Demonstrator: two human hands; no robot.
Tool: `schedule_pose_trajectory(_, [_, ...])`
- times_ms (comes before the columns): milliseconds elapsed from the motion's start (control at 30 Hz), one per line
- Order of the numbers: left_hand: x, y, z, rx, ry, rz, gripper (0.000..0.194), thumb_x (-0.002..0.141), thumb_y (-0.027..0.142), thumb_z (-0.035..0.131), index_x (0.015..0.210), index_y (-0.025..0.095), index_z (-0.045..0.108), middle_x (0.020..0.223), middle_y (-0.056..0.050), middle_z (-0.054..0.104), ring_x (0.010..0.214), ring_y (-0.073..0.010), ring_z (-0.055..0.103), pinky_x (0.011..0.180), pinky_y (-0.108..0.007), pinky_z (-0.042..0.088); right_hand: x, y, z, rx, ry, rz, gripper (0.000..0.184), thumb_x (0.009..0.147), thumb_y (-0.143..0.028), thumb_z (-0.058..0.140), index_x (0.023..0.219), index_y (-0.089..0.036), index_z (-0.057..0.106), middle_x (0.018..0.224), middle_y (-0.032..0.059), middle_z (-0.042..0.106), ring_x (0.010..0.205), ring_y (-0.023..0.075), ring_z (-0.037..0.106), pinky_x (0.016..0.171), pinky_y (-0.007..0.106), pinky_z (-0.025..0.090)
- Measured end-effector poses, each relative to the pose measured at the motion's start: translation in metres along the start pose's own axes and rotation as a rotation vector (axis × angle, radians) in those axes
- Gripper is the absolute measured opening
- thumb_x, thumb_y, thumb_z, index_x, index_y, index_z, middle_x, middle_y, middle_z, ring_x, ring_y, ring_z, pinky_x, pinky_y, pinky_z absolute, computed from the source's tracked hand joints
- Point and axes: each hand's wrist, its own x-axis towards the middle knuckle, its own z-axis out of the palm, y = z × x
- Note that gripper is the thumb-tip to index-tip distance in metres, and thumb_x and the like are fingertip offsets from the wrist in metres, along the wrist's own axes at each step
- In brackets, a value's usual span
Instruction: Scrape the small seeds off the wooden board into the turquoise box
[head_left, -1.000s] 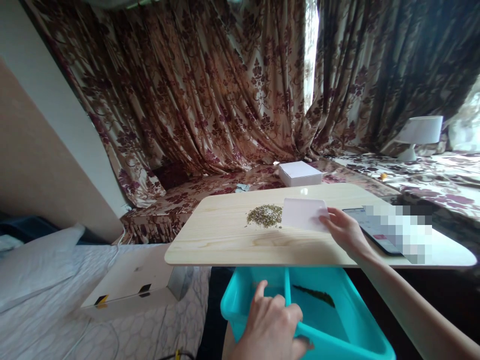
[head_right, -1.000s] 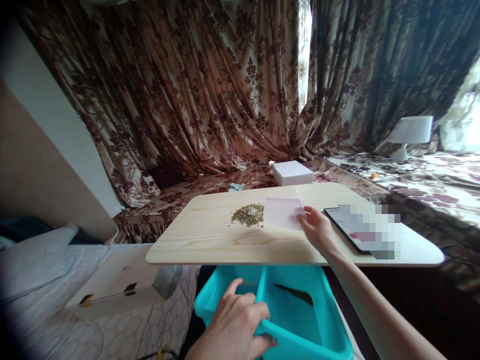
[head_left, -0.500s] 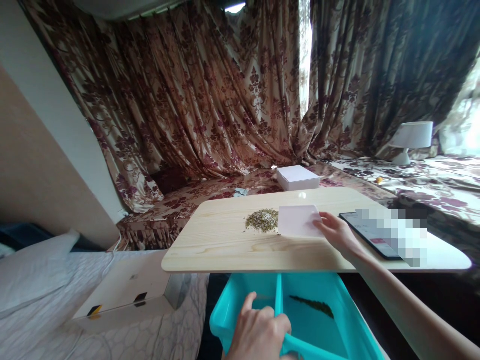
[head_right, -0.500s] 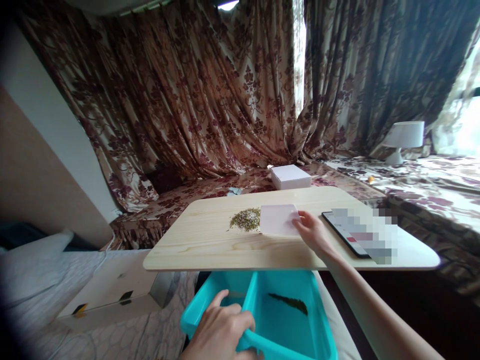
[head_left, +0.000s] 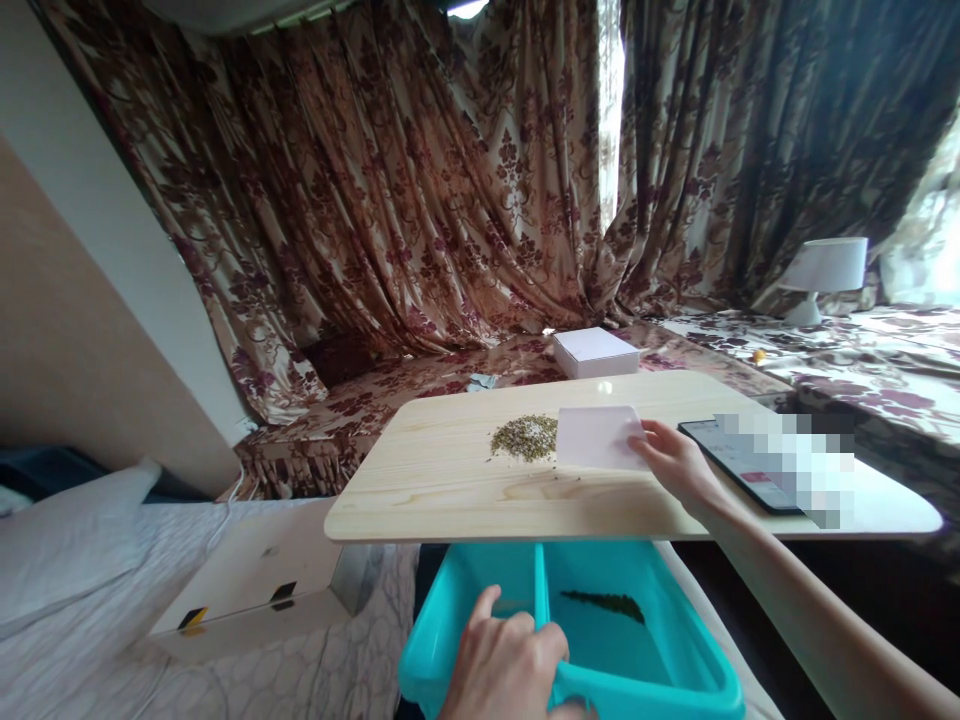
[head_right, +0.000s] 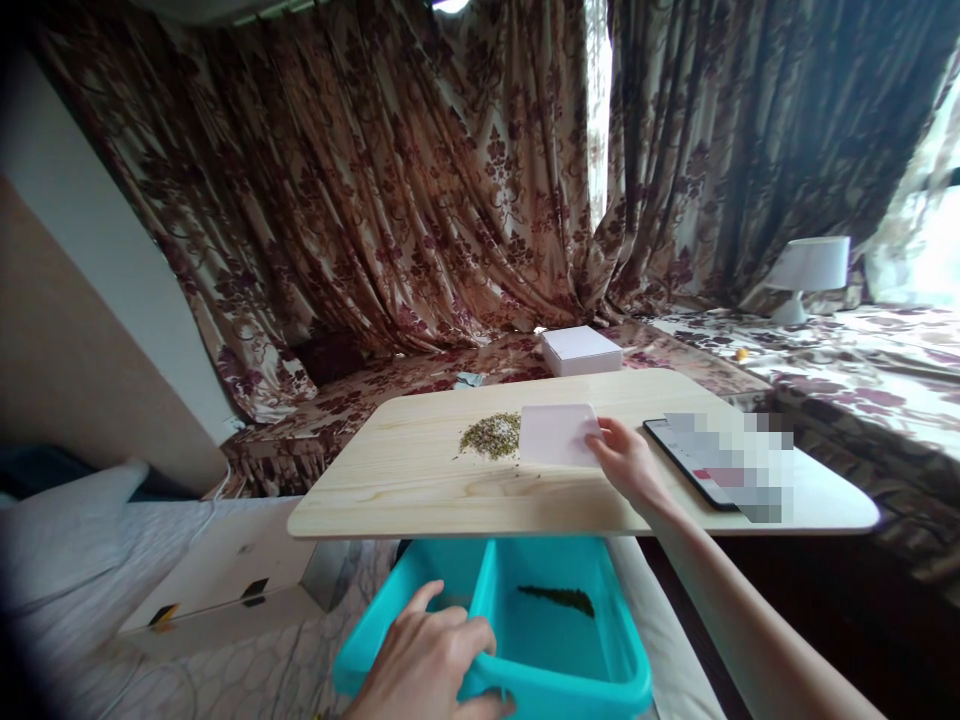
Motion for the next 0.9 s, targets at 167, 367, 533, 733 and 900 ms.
schedule_pose_trajectory(167, [0.003,0.007,-0.011,0.017,-0.060,-0.059,0.029,0.069,0.040,0.071,0.092,0.023,0.066,0.086,-0.004,0.065,0.090,-0.0242,0.059,0.101,-0.046,0.026,-0.002,-0.005,0.004,0.002,-0.013,-0.026,0.019,0.065,-0.030,0.059,0.081,-0.021,0.063,0.075,0.0041,0.073,0.070,0.0216,0.067,0.065,0.032,0.050])
schedule_pose_trajectory(367, [0.002,0.006,-0.012,0.004,-0.040,-0.053,0.028,0.069,0.039,0.071,0.091,0.022,0.066,0.083,-0.004,0.066,0.088,-0.0234,0.060,0.102,-0.047,0.026,-0.004,-0.009,0.007,-0.017,-0.044,-0.006,0.019,0.065,-0.030,0.059,0.081,-0.020,0.062,0.077,0.0055,0.073,0.072,0.0214,0.067,0.067,0.031,0.050])
schedule_pose_trajectory(533, [-0.001,0.001,-0.005,-0.022,0.021,-0.040,0.027,0.068,0.040,0.072,0.089,0.023,0.066,0.084,-0.003,0.065,0.090,-0.0237,0.059,0.102,-0.048,0.024,-0.001,0.005,-0.006,0.001,-0.030,-0.011,0.027,0.064,-0.036,0.063,0.085,-0.020,0.063,0.078,0.0061,0.073,0.074,0.0231,0.067,0.068,0.033,0.051])
schedule_pose_trajectory(733, [-0.002,-0.001,-0.002,-0.047,0.050,-0.037,0.025,0.068,0.039,0.072,0.086,0.023,0.065,0.083,-0.002,0.065,0.089,-0.0243,0.059,0.103,-0.052,0.021,-0.007,0.012,-0.027,-0.092,0.076,0.005,0.027,0.062,-0.034,0.064,0.085,-0.020,0.064,0.076,0.0053,0.073,0.073,0.0247,0.067,0.066,0.034,0.050])
schedule_pose_trajectory(900, [-0.002,-0.003,0.001,-0.065,0.076,-0.040,0.027,0.067,0.039,0.073,0.086,0.023,0.066,0.088,-0.003,0.066,0.092,-0.0254,0.059,0.103,-0.052,0.021,-0.021,0.012,-0.031,-0.106,0.080,0.033,0.029,0.061,-0.034,0.064,0.086,-0.019,0.064,0.080,0.0066,0.073,0.075,0.0256,0.067,0.067,0.034,0.049])
